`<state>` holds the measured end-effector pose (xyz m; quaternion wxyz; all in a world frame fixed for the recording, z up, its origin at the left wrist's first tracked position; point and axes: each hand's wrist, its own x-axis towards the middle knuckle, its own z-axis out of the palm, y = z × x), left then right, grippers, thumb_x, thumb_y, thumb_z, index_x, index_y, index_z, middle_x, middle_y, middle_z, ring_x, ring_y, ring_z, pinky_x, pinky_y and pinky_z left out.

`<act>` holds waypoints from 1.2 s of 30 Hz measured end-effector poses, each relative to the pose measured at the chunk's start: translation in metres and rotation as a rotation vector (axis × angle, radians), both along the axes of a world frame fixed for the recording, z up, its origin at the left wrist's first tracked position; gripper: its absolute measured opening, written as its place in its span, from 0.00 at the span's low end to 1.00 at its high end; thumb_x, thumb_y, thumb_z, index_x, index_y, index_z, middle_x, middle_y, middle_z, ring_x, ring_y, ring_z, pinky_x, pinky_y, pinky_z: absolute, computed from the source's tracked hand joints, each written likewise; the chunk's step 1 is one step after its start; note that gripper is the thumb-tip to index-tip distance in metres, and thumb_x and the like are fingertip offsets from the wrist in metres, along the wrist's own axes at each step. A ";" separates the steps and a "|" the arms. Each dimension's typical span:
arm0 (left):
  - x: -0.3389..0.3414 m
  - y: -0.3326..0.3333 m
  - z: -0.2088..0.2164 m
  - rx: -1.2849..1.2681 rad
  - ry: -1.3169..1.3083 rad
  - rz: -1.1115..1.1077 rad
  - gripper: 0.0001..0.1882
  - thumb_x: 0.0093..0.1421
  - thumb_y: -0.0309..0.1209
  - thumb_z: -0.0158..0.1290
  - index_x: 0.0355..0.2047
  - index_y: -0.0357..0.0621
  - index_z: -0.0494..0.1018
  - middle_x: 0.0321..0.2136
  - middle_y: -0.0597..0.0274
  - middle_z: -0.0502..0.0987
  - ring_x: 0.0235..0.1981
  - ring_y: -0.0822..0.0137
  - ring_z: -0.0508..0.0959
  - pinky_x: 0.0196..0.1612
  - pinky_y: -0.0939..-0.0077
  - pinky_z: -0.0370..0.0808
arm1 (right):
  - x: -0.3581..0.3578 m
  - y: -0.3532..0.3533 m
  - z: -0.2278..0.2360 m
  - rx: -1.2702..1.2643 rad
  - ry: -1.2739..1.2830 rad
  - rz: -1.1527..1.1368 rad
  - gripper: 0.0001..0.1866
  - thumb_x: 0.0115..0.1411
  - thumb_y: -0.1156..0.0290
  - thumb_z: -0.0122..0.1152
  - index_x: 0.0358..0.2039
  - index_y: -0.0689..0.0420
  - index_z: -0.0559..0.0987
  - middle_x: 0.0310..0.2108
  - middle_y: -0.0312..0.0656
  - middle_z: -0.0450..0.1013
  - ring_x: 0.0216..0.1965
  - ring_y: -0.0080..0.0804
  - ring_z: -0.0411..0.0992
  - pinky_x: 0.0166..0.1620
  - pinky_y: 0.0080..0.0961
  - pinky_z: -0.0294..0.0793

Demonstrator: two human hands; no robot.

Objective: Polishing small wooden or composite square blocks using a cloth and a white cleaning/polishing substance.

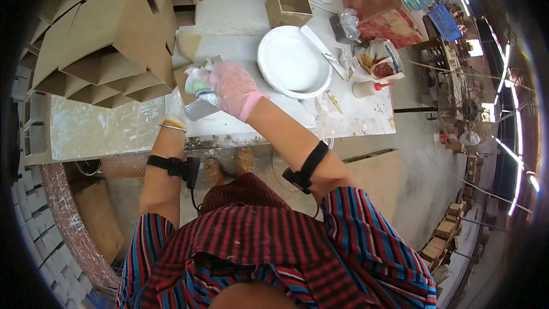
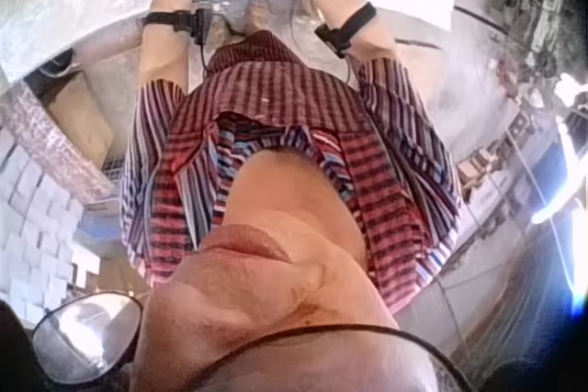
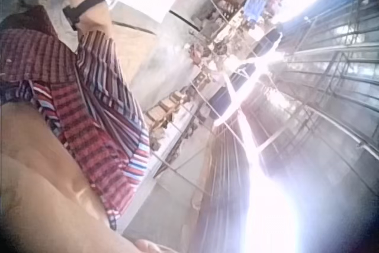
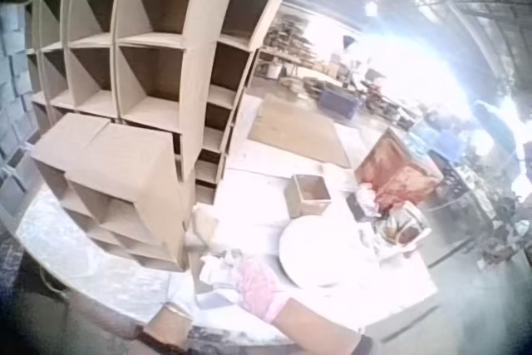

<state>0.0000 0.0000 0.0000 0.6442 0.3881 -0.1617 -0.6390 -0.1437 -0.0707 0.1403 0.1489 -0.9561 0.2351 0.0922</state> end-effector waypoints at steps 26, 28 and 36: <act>-0.029 0.012 -0.040 0.306 -0.019 -0.084 0.24 0.63 0.45 0.36 0.51 0.39 0.62 0.47 0.51 0.69 0.47 0.58 0.71 0.46 0.63 0.74 | -0.015 0.013 -0.036 -0.051 -0.302 0.195 0.26 0.51 0.74 0.59 0.51 0.39 0.69 0.46 0.45 0.67 0.45 0.43 0.68 0.48 0.34 0.71; -0.022 0.014 -0.065 0.180 0.012 -0.184 0.27 0.63 0.48 0.32 0.49 0.39 0.65 0.43 0.52 0.72 0.45 0.57 0.72 0.41 0.64 0.75 | -0.017 0.024 -0.035 0.110 -0.191 0.177 0.26 0.51 0.75 0.58 0.51 0.40 0.70 0.45 0.45 0.67 0.47 0.43 0.67 0.49 0.35 0.70; -0.033 0.018 0.003 0.391 0.244 0.040 0.19 0.63 0.40 0.40 0.48 0.42 0.67 0.42 0.56 0.73 0.41 0.60 0.75 0.44 0.66 0.75 | 0.037 -0.029 -0.002 -0.033 -0.172 -0.063 0.29 0.51 0.69 0.58 0.55 0.39 0.66 0.48 0.41 0.67 0.50 0.42 0.64 0.51 0.34 0.68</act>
